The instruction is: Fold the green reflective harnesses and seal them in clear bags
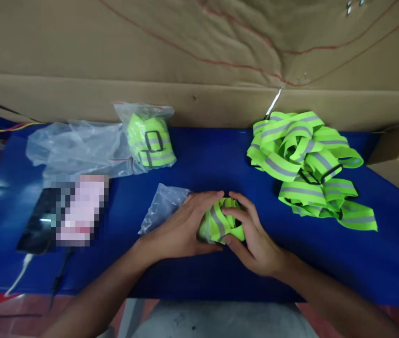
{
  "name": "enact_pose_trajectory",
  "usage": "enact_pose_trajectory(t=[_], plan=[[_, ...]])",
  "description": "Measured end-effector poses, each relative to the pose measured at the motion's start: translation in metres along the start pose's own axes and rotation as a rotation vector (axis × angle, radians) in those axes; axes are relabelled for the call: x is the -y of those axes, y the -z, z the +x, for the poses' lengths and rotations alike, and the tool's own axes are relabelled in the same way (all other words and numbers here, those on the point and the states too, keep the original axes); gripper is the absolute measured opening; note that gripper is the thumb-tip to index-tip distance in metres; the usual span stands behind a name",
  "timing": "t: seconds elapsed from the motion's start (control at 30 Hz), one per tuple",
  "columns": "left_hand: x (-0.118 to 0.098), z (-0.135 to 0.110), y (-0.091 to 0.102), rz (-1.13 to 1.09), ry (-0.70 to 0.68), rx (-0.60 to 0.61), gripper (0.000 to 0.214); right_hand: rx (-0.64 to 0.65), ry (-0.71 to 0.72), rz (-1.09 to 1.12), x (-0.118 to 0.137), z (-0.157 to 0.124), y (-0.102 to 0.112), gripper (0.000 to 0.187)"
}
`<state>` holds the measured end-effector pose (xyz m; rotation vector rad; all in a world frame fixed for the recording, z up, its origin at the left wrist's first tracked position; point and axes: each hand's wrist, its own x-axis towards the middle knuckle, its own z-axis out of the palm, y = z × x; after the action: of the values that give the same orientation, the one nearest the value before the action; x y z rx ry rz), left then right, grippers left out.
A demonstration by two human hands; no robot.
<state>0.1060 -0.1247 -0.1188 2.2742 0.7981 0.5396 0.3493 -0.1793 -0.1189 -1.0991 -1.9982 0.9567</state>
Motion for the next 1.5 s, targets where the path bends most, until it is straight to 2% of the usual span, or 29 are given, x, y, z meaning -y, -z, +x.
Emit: enact_pose_trajectory(t=[0.23, 0.57, 0.67, 0.77, 0.9, 1.03, 1.1, 1.17, 1.23, 1.33, 1.5], plan=[[0.005, 0.002, -0.003, -0.024, -0.019, -0.003, 0.111, -0.038, -0.043, 0.043, 0.001, 0.002, 0.000, 0.054], [0.005, 0.003, -0.006, -0.065, -0.068, -0.059, 0.115, -0.066, -0.015, 0.088, 0.001, 0.001, 0.001, 0.057], [0.005, 0.001, -0.005, -0.046, -0.063, -0.070, 0.111, -0.076, 0.000, 0.075, 0.002, 0.002, 0.000, 0.056], [0.005, 0.001, -0.006, -0.016, -0.065, -0.080, 0.110, -0.147, -0.002, 0.049, 0.001, 0.002, -0.002, 0.058], [0.004, 0.003, -0.009, 0.123, -0.155, -0.159, 0.115, -0.208, -0.036, 0.091, -0.001, 0.004, -0.002, 0.061], [-0.007, 0.006, -0.009, 0.290, -0.197, -0.158, 0.087, -0.168, 0.025, 0.129, 0.000, 0.004, -0.002, 0.057], [-0.015, 0.008, -0.010, 0.369, -0.202, -0.195, 0.072, -0.168, 0.074, 0.109, 0.002, 0.003, -0.003, 0.056], [-0.021, 0.010, -0.012, 0.460, -0.212, -0.247, 0.067, -0.186, 0.075, 0.085, 0.004, 0.002, -0.005, 0.056], [-0.025, 0.012, -0.012, 0.537, -0.227, -0.253, 0.071, -0.242, 0.005, 0.096, 0.004, 0.003, -0.008, 0.056], [-0.025, 0.011, -0.012, 0.613, -0.215, -0.214, 0.088, -0.301, -0.151, 0.192, -0.001, 0.003, -0.016, 0.056], [-0.021, 0.009, -0.007, 0.647, -0.102, -0.124, 0.121, -0.319, -0.299, 0.445, -0.016, 0.010, -0.021, 0.056]])
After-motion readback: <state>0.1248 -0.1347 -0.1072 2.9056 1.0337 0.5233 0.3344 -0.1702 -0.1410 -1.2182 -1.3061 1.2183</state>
